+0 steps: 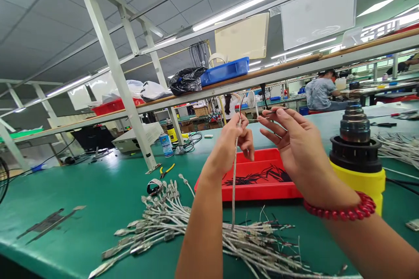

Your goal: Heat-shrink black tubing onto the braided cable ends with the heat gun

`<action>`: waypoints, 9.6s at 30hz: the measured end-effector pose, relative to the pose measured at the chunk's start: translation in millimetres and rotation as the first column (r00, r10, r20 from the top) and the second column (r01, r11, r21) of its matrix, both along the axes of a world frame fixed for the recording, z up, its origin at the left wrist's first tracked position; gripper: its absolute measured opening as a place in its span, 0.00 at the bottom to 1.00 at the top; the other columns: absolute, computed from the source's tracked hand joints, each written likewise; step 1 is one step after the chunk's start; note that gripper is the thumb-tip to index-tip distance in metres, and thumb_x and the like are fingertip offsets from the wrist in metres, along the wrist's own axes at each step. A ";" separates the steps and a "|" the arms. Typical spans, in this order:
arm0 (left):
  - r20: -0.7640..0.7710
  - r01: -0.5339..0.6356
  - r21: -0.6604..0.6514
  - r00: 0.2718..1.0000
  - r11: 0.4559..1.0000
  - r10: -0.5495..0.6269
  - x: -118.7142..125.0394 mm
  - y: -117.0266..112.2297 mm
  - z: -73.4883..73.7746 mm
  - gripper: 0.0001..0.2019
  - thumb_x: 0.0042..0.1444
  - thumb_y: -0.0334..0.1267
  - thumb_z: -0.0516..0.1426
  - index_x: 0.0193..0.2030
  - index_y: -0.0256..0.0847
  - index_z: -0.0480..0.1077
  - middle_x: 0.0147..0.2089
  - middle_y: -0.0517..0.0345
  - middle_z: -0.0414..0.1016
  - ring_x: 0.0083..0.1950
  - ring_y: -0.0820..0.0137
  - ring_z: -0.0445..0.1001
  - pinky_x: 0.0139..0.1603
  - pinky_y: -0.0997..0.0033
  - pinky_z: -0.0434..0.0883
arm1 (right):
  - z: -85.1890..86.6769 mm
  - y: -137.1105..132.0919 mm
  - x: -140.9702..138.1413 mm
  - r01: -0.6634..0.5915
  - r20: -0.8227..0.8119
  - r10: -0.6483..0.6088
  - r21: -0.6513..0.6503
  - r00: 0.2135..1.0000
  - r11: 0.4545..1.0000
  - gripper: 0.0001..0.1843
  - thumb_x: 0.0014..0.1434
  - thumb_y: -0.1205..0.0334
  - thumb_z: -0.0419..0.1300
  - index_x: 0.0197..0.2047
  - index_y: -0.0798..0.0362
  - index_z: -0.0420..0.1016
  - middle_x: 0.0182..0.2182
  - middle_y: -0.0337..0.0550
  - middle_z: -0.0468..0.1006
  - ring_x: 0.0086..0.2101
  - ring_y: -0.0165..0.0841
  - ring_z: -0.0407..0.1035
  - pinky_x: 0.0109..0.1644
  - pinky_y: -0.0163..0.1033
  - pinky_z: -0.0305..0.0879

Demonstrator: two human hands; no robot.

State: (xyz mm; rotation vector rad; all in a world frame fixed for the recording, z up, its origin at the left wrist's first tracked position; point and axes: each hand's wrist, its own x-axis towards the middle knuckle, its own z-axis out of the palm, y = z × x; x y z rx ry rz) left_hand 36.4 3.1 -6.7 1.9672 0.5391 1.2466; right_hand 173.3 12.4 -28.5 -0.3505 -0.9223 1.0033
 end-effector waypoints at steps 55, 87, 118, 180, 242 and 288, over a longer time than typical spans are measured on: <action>0.143 -0.447 0.485 0.889 0.752 0.436 14.8 -1.6 -6.3 0.09 0.65 0.41 0.51 0.35 0.41 0.62 0.25 0.63 0.74 0.23 0.78 0.66 0.27 0.76 0.67 | 2.9 -9.9 -2.6 -0.109 -0.167 0.129 0.125 0.977 0.986 0.07 0.50 0.63 0.70 0.27 0.54 0.78 0.28 0.39 0.82 0.32 0.30 0.79 0.35 0.31 0.79; -0.194 0.048 -0.086 0.979 0.995 -0.064 10.2 -8.3 -0.5 0.17 0.60 0.51 0.56 0.32 0.38 0.71 0.19 0.62 0.67 0.20 0.75 0.73 0.22 0.77 0.67 | 5.3 2.2 30.3 -0.072 0.369 -0.059 0.332 0.928 0.941 0.08 0.52 0.58 0.68 0.23 0.48 0.82 0.30 0.39 0.81 0.37 0.28 0.74 0.42 0.33 0.71; 0.274 -0.004 -0.051 0.962 0.999 0.018 7.4 15.3 -4.8 0.20 0.50 0.50 0.65 0.34 0.40 0.62 0.15 0.74 0.54 0.15 0.83 0.48 0.17 0.82 0.48 | -14.1 -16.1 -16.5 0.328 0.360 -0.465 0.381 0.809 0.865 0.16 0.62 0.53 0.58 0.50 0.45 0.79 0.51 0.40 0.79 0.56 0.40 0.70 0.66 0.54 0.62; -0.256 -0.179 0.171 0.942 0.969 0.219 -6.3 -7.1 0.7 0.17 0.68 0.51 0.46 0.33 0.41 0.56 0.23 0.68 0.53 0.24 0.80 0.51 0.24 0.76 0.53 | -0.2 -5.2 -4.0 -0.099 0.046 0.094 0.121 0.995 0.988 0.12 0.40 0.56 0.75 0.25 0.53 0.80 0.22 0.37 0.78 0.24 0.26 0.74 0.35 0.35 0.79; -0.257 -0.206 0.198 0.933 0.958 0.253 -4.2 -15.7 3.2 0.16 0.68 0.50 0.46 0.32 0.42 0.56 0.24 0.66 0.55 0.24 0.78 0.51 0.24 0.75 0.54 | 0.0 -11.6 -6.3 -0.017 0.062 0.009 0.129 0.998 0.992 0.13 0.45 0.54 0.72 0.26 0.53 0.77 0.27 0.39 0.80 0.24 0.25 0.74 0.35 0.32 0.77; 0.073 -0.253 0.152 0.967 0.955 0.245 4.7 -2.3 3.5 0.16 0.61 0.52 0.55 0.33 0.40 0.66 0.19 0.69 0.50 0.18 0.81 0.49 0.17 0.80 0.48 | -21.2 -12.9 -60.0 -0.229 0.039 0.229 0.008 0.973 0.973 0.54 0.32 0.54 0.76 0.62 0.46 0.58 0.56 0.52 0.70 0.58 0.48 0.66 0.63 0.57 0.63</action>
